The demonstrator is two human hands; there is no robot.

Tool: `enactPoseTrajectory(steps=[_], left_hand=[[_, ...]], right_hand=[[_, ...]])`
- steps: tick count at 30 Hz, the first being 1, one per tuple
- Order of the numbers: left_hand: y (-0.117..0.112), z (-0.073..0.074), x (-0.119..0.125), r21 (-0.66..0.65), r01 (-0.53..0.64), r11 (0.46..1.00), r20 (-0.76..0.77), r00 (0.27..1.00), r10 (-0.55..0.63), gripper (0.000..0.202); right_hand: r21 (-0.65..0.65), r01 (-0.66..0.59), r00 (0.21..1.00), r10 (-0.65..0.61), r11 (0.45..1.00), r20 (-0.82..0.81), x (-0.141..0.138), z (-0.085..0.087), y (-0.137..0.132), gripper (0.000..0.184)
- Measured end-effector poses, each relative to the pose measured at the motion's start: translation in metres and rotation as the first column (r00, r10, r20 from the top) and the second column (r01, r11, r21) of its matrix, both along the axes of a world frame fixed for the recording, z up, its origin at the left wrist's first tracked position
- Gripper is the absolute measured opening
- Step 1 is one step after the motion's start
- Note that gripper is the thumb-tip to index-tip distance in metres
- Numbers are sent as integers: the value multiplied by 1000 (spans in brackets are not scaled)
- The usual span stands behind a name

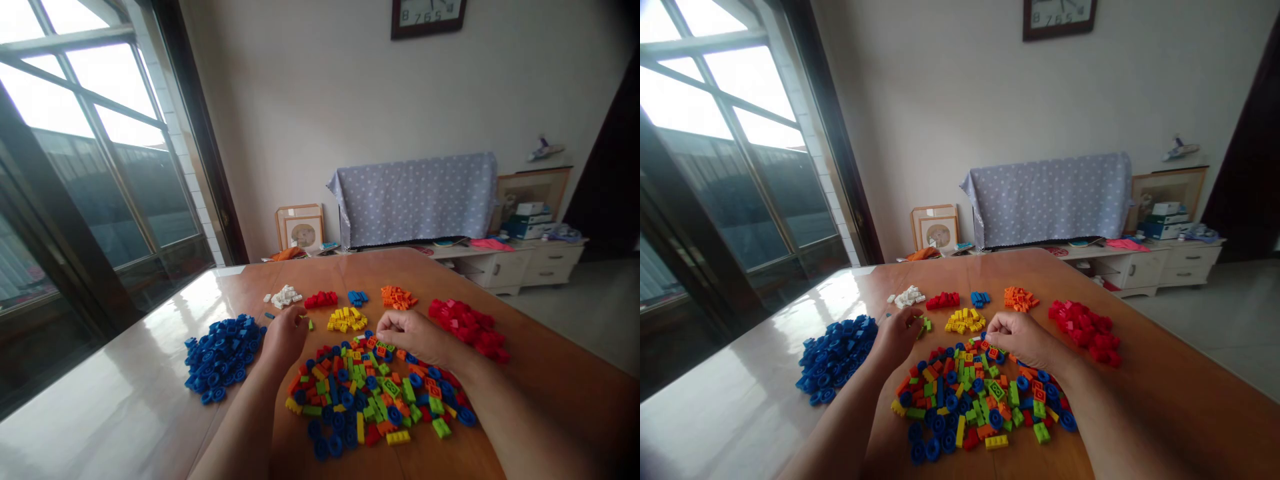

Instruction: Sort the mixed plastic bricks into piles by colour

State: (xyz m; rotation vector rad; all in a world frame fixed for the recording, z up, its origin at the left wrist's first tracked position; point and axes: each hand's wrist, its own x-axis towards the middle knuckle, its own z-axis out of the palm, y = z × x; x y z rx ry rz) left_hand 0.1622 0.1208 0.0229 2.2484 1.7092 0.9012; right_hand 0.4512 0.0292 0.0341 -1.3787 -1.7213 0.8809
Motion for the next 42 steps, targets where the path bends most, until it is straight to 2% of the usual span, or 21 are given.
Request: enactPoseTrajectory(steps=[3, 6, 10, 15, 18, 22, 29, 33, 37, 42], left_hand=[[-15, 4, 15, -37, 209, 977, 9, 978, -209, 25], [-30, 7, 25, -49, 360, 931, -6, 932, -361, 22], [-44, 13, 33, -74, 478, 875, -29, 876, -481, 22], [-53, 18, 40, -110, 568, 816, -62, 815, -576, 18], [-56, 18, 42, -115, 582, 805, -89, 801, -592, 17], [-56, 16, 41, -104, 572, 813, -134, 802, -582, 17], [-54, 13, 41, -89, 540, 837, -198, 814, -546, 20], [-54, 13, 42, -88, 529, 844, -203, 820, -535, 19], [-54, 12, 40, -85, 523, 848, -215, 822, -528, 18], [-55, 10, 40, -104, 518, 849, -241, 815, -527, 17]], right_hand=[[-76, -70, 996, 74, 995, 57, -2, 2, -5, 27], [-177, -165, 978, 185, 970, 102, -3, 4, -12, 26], [-234, -276, 920, 327, 932, 215, -4, 4, -17, 34], [-191, -236, 878, 293, 953, 378, -3, -3, -16, 26], [-135, -165, 883, 207, 977, 421, -1, -5, -14, 16], [-86, -63, 891, 95, 994, 444, 0, -7, -11, 19], [-20, -63, 854, 64, 998, 516, -14, -8, -9, 32], [-27, -70, 831, 73, 997, 552, -19, -9, -8, 30], [-24, -22, 818, 32, 999, 574, -21, -12, -6, 30], [12, -4, 827, -4, 1000, 562, -19, -11, -6, 29]])
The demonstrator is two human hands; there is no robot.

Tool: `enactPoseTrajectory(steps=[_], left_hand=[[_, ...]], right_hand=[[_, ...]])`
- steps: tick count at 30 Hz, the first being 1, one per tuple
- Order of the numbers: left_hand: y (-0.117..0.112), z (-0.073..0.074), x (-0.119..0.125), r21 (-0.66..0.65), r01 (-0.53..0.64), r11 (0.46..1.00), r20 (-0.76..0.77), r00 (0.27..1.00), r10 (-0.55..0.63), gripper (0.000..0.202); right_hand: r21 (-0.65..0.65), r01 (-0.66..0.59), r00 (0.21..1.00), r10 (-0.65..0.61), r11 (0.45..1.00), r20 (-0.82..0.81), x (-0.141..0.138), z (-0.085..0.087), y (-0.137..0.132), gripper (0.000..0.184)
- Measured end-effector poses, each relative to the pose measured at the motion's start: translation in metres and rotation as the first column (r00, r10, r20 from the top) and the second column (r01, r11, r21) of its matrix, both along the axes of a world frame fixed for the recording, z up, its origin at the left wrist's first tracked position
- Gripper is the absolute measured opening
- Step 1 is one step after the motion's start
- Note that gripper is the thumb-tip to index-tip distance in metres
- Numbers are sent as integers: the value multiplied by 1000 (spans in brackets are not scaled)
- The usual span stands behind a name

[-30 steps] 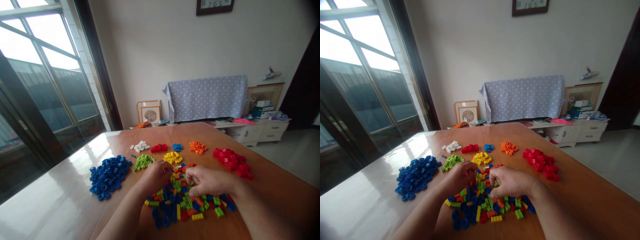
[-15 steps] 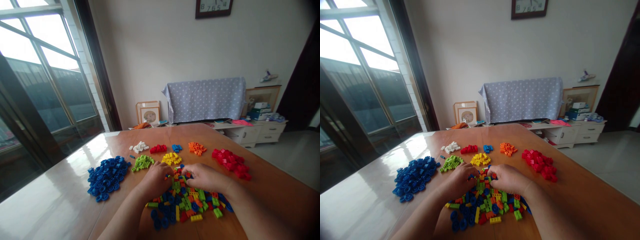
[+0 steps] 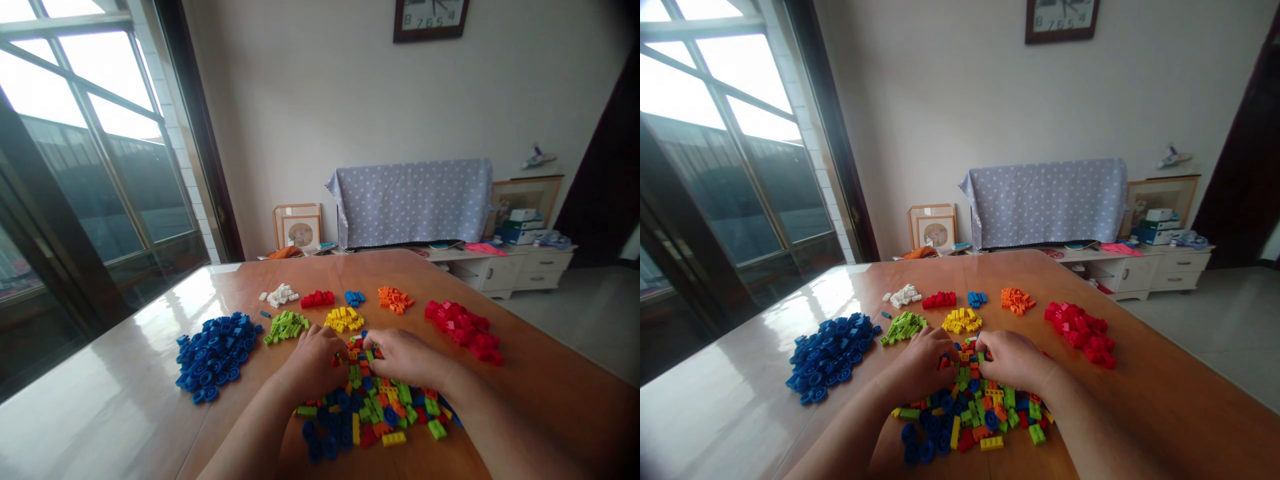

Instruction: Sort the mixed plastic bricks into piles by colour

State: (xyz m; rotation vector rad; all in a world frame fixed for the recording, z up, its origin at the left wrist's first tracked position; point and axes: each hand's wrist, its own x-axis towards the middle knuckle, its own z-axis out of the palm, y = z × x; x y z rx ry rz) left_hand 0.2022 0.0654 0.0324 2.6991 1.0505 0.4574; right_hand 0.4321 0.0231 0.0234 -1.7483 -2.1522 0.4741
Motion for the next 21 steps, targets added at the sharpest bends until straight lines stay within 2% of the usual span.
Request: enactPoseTrajectory(steps=[5, 11, 15, 18, 21], left_hand=[[0, -2, 1, 3, -22, 1000, -25, 999, 22, 18], [0, -2, 1, 5, -43, 999, -35, 998, 43, 26], [2, -5, 3, 22, -58, 998, -36, 998, 58, 20], [3, -8, 6, 55, -73, 996, -3, 997, 74, 10], [4, -7, 8, 72, -92, 993, 53, 995, 88, 8]], right_hand=[[26, 32, 998, -30, 999, -53, 1, 6, -1, 30], [31, 35, 997, -32, 999, -67, 1, -3, 5, 28], [38, 27, 996, -24, 999, -85, 2, -6, 6, 28], [20, 26, 993, -24, 999, -112, 1, -4, 5, 30], [1, 2, 983, -2, 1000, -184, -1, -2, 4, 30]])
